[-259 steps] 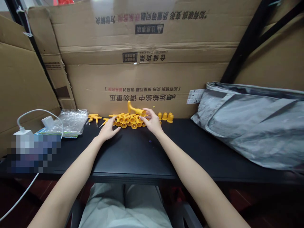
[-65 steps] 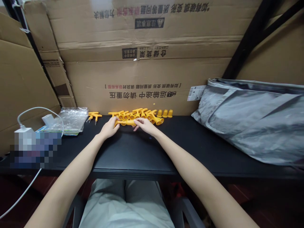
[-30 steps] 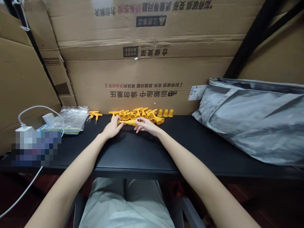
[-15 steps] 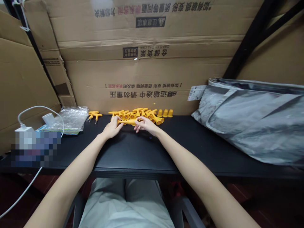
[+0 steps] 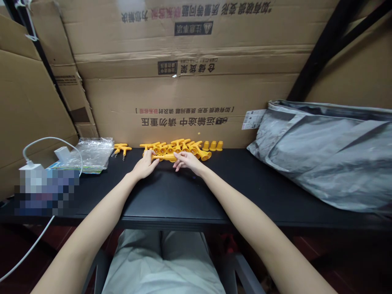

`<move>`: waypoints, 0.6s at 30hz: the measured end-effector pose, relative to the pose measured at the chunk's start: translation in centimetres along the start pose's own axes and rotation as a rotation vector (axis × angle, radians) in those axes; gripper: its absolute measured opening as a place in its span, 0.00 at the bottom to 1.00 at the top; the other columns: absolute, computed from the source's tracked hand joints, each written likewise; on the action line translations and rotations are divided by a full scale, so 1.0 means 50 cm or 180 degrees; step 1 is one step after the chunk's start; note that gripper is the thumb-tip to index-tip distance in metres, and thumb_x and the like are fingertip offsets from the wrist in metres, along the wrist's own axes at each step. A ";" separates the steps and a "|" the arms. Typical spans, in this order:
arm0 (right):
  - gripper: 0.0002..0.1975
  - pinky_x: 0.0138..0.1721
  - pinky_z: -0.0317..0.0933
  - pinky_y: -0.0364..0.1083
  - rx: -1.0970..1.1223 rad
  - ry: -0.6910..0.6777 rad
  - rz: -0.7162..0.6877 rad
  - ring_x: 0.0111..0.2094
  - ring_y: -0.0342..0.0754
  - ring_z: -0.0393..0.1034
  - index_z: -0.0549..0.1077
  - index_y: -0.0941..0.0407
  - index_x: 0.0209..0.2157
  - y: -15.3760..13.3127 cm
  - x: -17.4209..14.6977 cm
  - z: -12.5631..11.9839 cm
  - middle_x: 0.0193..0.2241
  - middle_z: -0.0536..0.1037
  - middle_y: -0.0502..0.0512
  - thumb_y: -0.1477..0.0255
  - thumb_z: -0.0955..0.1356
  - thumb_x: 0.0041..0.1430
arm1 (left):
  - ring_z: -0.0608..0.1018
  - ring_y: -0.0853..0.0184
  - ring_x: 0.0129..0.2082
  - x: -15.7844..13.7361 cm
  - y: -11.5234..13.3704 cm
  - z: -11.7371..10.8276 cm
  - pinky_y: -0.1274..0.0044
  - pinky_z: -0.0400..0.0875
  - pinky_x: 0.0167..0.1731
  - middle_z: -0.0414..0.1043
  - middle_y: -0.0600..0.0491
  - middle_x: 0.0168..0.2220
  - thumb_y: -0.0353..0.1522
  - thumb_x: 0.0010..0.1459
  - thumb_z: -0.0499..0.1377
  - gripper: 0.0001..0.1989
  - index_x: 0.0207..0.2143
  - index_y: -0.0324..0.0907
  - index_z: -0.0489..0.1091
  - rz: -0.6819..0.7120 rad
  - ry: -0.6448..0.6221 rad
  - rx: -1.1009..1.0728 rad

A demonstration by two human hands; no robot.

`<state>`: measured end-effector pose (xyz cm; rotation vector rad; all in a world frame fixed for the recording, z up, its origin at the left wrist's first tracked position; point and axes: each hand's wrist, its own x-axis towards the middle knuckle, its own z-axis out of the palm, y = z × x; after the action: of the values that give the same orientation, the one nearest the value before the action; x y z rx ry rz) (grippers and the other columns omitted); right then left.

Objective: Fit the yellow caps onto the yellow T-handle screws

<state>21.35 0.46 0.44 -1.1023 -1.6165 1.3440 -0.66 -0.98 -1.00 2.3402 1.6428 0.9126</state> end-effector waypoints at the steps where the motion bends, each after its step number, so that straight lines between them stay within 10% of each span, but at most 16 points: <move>1: 0.17 0.25 0.62 0.40 0.0002 0.0011 0.0033 0.19 0.42 0.72 0.63 0.56 0.29 -0.001 0.000 0.000 0.21 0.78 0.52 0.57 0.66 0.60 | 0.74 0.60 0.44 0.000 0.000 0.000 0.66 0.69 0.45 0.62 0.46 0.47 0.41 0.61 0.47 0.15 0.45 0.43 0.58 -0.0001 -0.0015 -0.0012; 9: 0.19 0.28 0.63 0.40 -0.0016 -0.0242 -0.0004 0.22 0.43 0.74 0.62 0.57 0.47 -0.004 -0.005 -0.009 0.26 0.79 0.52 0.66 0.69 0.57 | 0.74 0.60 0.44 0.000 -0.002 -0.004 0.66 0.68 0.45 0.63 0.47 0.46 0.42 0.61 0.46 0.14 0.44 0.44 0.58 -0.0094 -0.0095 -0.0048; 18: 0.16 0.26 0.60 0.39 -0.0078 -0.0180 -0.0198 0.21 0.42 0.73 0.63 0.56 0.38 -0.004 -0.007 -0.006 0.23 0.79 0.52 0.62 0.70 0.55 | 0.74 0.60 0.44 -0.001 0.000 -0.003 0.66 0.68 0.46 0.61 0.46 0.47 0.42 0.60 0.48 0.14 0.45 0.43 0.57 -0.0064 -0.0045 0.0030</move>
<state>21.73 0.21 0.67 -1.0280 -1.6986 1.3288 -0.74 -1.04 -0.91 2.3265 1.6656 0.8844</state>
